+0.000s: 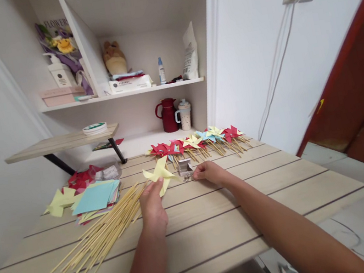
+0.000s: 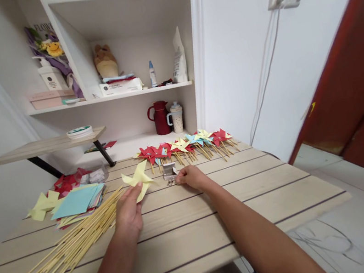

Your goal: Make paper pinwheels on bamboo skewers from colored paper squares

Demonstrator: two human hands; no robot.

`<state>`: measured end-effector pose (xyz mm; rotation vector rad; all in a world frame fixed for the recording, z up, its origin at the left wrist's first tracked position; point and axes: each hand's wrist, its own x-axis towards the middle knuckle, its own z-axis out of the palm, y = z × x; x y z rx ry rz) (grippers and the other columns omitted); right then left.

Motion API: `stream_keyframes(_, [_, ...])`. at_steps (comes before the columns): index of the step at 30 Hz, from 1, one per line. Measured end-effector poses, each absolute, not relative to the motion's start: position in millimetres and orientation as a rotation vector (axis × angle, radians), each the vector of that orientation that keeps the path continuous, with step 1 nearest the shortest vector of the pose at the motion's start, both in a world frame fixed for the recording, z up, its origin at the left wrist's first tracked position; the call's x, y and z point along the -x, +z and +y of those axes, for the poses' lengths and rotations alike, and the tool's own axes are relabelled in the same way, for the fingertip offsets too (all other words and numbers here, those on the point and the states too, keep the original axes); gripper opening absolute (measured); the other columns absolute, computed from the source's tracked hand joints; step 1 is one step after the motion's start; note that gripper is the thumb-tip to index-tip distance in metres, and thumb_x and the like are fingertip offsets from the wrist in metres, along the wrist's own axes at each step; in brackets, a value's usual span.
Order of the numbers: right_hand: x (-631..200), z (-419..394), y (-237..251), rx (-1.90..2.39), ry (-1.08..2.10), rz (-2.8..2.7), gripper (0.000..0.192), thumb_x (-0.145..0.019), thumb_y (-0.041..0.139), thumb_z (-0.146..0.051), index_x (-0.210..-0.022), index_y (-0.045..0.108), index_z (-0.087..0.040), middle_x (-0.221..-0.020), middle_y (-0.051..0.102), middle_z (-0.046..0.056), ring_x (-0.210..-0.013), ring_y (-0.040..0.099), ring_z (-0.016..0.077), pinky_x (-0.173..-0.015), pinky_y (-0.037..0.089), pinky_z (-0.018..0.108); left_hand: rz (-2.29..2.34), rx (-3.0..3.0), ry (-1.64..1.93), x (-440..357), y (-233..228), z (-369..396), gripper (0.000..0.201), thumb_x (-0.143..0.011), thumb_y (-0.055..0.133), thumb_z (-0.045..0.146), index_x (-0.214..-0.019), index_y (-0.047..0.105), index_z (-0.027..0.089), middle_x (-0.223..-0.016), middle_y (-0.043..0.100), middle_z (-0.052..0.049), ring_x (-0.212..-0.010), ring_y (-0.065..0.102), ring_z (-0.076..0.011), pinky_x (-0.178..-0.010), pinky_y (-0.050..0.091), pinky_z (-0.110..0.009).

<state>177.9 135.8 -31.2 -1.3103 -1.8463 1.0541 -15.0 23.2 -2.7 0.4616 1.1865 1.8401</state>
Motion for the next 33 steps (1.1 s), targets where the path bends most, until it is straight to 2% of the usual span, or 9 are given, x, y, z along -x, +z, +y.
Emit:
stream_keyframes(5, [-180.5,140.2,-32.5,1.316,1.008,-1.834,0.008,-0.068,0.067,-0.021,-0.073,0.071,-0.016,-0.071,0.071,0.002,-0.068,0.061,0.0154,-0.064,0.043,0.024,1.193,-0.435,1.840,15.3,-3.4,23.9,0.010,-0.070,0.078,0.013,-0.080,0.075,0.012,-0.083,0.075,-0.005,-0.074,0.065,-0.0115,-0.074,0.048,-0.023])
stream_keyframes(11, [-180.4,139.9,-35.7,1.345,0.959,-1.891,0.011,-0.062,0.073,-0.019,-0.073,0.073,-0.017,-0.063,0.068,-0.001,-0.062,0.057,0.0151,-0.061,0.040,0.024,1.208,-0.427,1.825,16.7,-5.6,24.9,0.011,-0.071,0.080,0.014,-0.080,0.075,0.013,-0.084,0.074,-0.004,-0.073,0.065,-0.0112,-0.073,0.048,-0.024])
stream_keyframes(14, [-178.3,140.6,-35.8,1.346,0.918,-1.921,0.004,-0.067,0.069,-0.020,-0.069,0.073,-0.018,-0.066,0.070,0.001,-0.067,0.060,0.0163,-0.065,0.041,0.025,1.206,-0.439,1.812,16.5,-6.0,25.1,0.012,-0.070,0.080,0.015,-0.081,0.075,0.014,-0.087,0.075,-0.005,-0.075,0.066,-0.0118,-0.074,0.049,-0.024])
stream_keyframes(19, [-175.9,141.3,-35.4,1.343,0.895,-1.945,0.009,-0.071,0.064,-0.018,-0.066,0.072,-0.018,-0.068,0.072,0.001,-0.070,0.061,0.0170,-0.068,0.042,0.025,1.204,-0.446,1.789,15.6,-5.5,24.8,0.011,-0.069,0.081,0.015,-0.078,0.074,0.015,-0.085,0.075,-0.005,-0.075,0.066,-0.0126,-0.073,0.050,-0.025])
stream_keyframes(24, [-177.3,139.0,-34.4,1.336,0.925,-1.920,0.014,-0.075,0.062,-0.024,-0.071,0.073,-0.017,-0.074,0.074,0.003,-0.074,0.064,0.0181,-0.068,0.044,0.025,1.199,-0.457,1.771,14.1,-4.6,24.3,0.009,-0.071,0.080,0.013,-0.078,0.075,0.015,-0.086,0.075,-0.005,-0.075,0.067,-0.0123,-0.072,0.050,-0.024])
stream_keyframes(28, [-177.0,139.6,-35.1,1.336,0.940,-1.925,0.008,-0.067,0.070,-0.023,-0.071,0.074,-0.018,-0.072,0.074,0.002,-0.073,0.064,0.0179,-0.065,0.043,0.024,1.196,-0.460,1.757,13.6,-5.3,24.5,0.007,-0.073,0.078,0.014,-0.079,0.075,0.014,-0.085,0.074,-0.004,-0.074,0.066,-0.0114,-0.072,0.050,-0.024])
stream_keyframes(33, [-176.3,141.2,-33.7,1.341,0.969,-1.940,0.004,-0.065,0.068,-0.020,-0.064,0.072,-0.018,-0.065,0.071,0.001,-0.067,0.059,0.0164,-0.062,0.041,0.025,1.185,-0.478,1.732,13.1,-5.5,23.9,0.009,-0.070,0.080,0.015,-0.078,0.076,0.014,-0.085,0.075,-0.005,-0.073,0.065,-0.0114,-0.070,0.049,-0.023])
